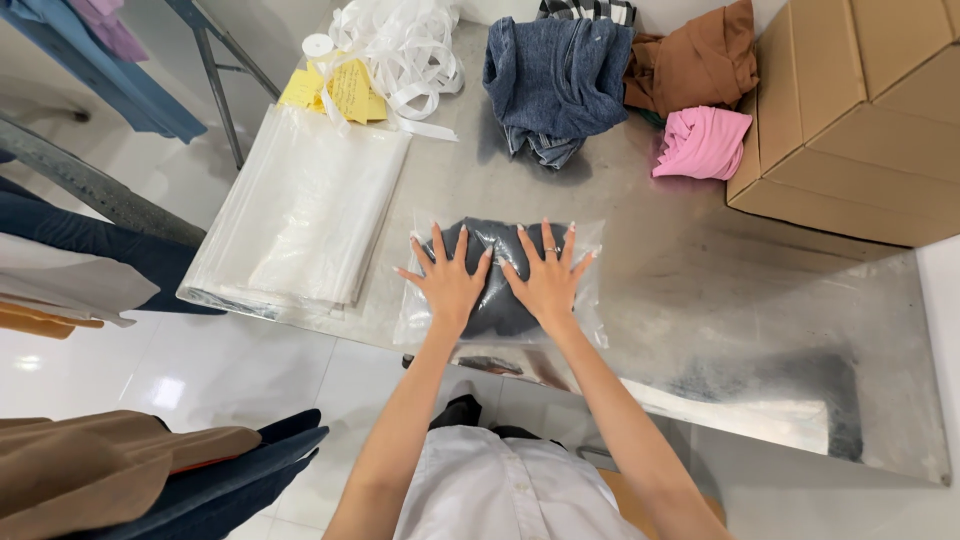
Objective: The person places a folded black garment into a clear plastic bag, seals it, and sets it on a metal table. They then open a cardboard box, place the bagged garment inside, close the box, and tie a white ribbon around it.
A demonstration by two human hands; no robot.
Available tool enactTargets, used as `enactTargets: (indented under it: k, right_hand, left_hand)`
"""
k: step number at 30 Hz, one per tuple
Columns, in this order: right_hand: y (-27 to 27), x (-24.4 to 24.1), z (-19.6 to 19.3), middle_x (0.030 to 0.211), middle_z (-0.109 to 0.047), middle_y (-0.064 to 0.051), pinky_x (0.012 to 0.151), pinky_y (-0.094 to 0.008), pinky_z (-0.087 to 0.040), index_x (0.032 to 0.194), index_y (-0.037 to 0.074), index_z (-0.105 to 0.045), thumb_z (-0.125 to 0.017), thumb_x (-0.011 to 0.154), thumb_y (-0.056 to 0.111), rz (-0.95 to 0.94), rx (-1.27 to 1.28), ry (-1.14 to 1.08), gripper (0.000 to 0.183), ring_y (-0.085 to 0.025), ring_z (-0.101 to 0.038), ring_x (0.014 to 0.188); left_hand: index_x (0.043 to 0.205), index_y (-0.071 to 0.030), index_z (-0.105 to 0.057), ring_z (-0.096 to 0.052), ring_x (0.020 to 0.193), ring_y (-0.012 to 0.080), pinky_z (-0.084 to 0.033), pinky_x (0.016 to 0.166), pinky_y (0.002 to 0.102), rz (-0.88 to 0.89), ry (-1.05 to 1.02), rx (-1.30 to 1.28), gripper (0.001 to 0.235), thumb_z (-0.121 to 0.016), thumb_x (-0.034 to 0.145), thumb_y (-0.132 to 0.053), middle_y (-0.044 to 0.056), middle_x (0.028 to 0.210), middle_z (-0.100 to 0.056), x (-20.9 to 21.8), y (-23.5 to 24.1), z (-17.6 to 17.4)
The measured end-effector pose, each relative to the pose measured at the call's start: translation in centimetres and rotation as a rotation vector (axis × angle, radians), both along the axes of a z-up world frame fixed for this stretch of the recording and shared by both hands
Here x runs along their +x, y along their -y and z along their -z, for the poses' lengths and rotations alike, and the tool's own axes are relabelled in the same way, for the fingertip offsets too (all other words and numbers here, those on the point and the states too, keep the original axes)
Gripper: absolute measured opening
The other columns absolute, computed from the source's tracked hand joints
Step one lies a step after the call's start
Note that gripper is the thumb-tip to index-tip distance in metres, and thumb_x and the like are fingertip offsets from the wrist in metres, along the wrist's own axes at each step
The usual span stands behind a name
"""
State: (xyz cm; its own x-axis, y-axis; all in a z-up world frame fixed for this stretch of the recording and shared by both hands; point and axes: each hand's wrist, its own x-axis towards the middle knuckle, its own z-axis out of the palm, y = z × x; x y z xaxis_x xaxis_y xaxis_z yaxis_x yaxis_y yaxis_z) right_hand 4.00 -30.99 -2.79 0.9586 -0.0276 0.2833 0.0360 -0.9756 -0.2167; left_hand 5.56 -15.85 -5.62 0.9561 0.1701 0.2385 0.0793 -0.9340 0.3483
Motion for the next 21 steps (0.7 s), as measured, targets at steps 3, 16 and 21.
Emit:
enactTargets:
  k: [3,16,21]
  right_hand:
    - [0.3,0.7,2.0,0.161,-0.042,-0.007,0.107,-0.082,-0.015,0.147,0.034,-0.055,-0.057,0.095,0.061,0.02,-0.053,0.084,0.058,-0.047,-0.022,0.152]
    - [0.1,-1.3,3.3,0.164,-0.037,-0.002,0.109,-0.078,-0.007,0.15,0.032,-0.051,-0.054,0.094,0.059,0.049,0.021,0.19,0.062,-0.04,-0.019,0.154]
    - [-0.1,-1.6,3.5,0.164,-0.038,-0.002,0.11,-0.076,-0.006,0.149,0.031,-0.051,-0.055,0.093,0.058,0.039,0.037,0.213,0.063,-0.039,-0.019,0.154]
  left_hand:
    - [0.141,-0.033,-0.059,-0.027,0.147,0.0518,-0.02,0.097,0.088,-0.011,0.064,0.048,0.057,-0.049,0.096,-0.068,0.011,0.16,-0.04,0.4,0.1,0.9]
    - [0.145,-0.031,-0.053,-0.026,0.145,0.0562,-0.032,0.097,0.082,0.002,0.149,0.045,0.06,-0.045,0.099,-0.067,0.013,0.165,-0.028,-1.4,0.7,1.4]
    - [0.149,-0.033,-0.047,-0.022,0.147,0.0559,-0.03,0.1,0.082,0.003,0.1,0.022,0.061,-0.041,0.1,-0.069,0.012,0.168,-0.022,-1.7,0.6,1.7]
